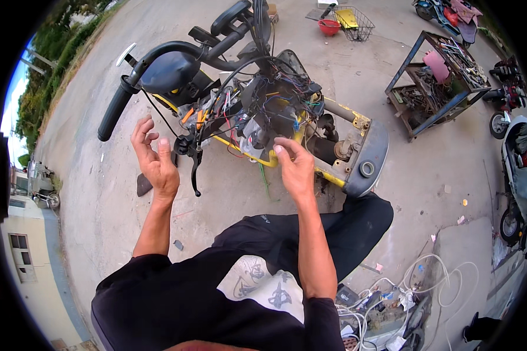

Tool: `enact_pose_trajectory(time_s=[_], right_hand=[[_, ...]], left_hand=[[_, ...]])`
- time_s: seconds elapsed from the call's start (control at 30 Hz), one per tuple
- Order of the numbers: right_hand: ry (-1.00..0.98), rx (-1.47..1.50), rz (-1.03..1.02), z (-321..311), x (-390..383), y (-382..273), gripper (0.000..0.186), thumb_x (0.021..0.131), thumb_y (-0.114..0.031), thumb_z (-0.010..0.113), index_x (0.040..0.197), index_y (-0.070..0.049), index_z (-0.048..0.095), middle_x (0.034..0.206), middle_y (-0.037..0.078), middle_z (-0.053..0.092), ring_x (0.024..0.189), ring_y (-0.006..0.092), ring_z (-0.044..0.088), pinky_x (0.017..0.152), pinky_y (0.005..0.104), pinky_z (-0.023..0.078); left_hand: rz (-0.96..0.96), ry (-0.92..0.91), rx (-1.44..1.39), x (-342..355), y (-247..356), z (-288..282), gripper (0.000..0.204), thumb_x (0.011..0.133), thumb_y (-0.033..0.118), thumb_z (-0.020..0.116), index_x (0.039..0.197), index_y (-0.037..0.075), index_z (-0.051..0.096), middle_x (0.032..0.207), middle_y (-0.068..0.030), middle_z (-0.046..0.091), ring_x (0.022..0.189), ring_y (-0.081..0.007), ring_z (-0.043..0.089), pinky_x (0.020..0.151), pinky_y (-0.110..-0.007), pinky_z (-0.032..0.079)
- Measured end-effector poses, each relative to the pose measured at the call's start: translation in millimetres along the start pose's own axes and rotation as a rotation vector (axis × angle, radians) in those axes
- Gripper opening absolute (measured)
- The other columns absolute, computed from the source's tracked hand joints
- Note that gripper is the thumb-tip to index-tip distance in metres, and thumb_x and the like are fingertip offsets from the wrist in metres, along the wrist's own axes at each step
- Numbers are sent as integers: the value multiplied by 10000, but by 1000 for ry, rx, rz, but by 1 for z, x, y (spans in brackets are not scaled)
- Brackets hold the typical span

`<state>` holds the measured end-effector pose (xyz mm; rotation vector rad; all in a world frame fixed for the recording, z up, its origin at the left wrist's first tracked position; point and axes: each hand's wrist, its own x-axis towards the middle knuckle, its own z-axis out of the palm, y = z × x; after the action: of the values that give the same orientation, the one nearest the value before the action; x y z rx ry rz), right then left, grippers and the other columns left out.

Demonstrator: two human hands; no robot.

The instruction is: The person walks to an electric scooter and works on its wiring. They strip the ends of wires, connect them to a blue connector block, and secure the connections with a yellow zip tie. The person then adjusts the handlebar grip and tests the throttle.

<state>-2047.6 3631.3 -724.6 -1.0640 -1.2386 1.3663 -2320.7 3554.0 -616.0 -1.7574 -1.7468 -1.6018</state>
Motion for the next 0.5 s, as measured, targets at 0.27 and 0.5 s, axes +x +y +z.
enact_pose_trajectory(time_s=[0.27, 0.5], right_hand=[[-153, 0, 141, 32, -10, -8, 407, 1013, -155, 688, 1366, 42, 642, 1144, 110, 767, 871, 119, 664, 796, 282, 541], [-329, 29, 122, 50, -22, -12, 593, 997, -310, 738, 1444, 41, 570, 1196, 147, 751, 997, 195, 709, 902, 365, 561]], left_hand=[[-789, -507, -550, -13, -53, -3, 594, 1131, 408, 481, 1550, -13, 456, 1371, -100, 633, 1272, -176, 600, 1125, -411, 449], [-732, -497, -641, -16, -48, 1, 594, 1125, 454, 496, 1489, -14, 510, 1252, -80, 687, 1083, -154, 680, 955, -354, 547]])
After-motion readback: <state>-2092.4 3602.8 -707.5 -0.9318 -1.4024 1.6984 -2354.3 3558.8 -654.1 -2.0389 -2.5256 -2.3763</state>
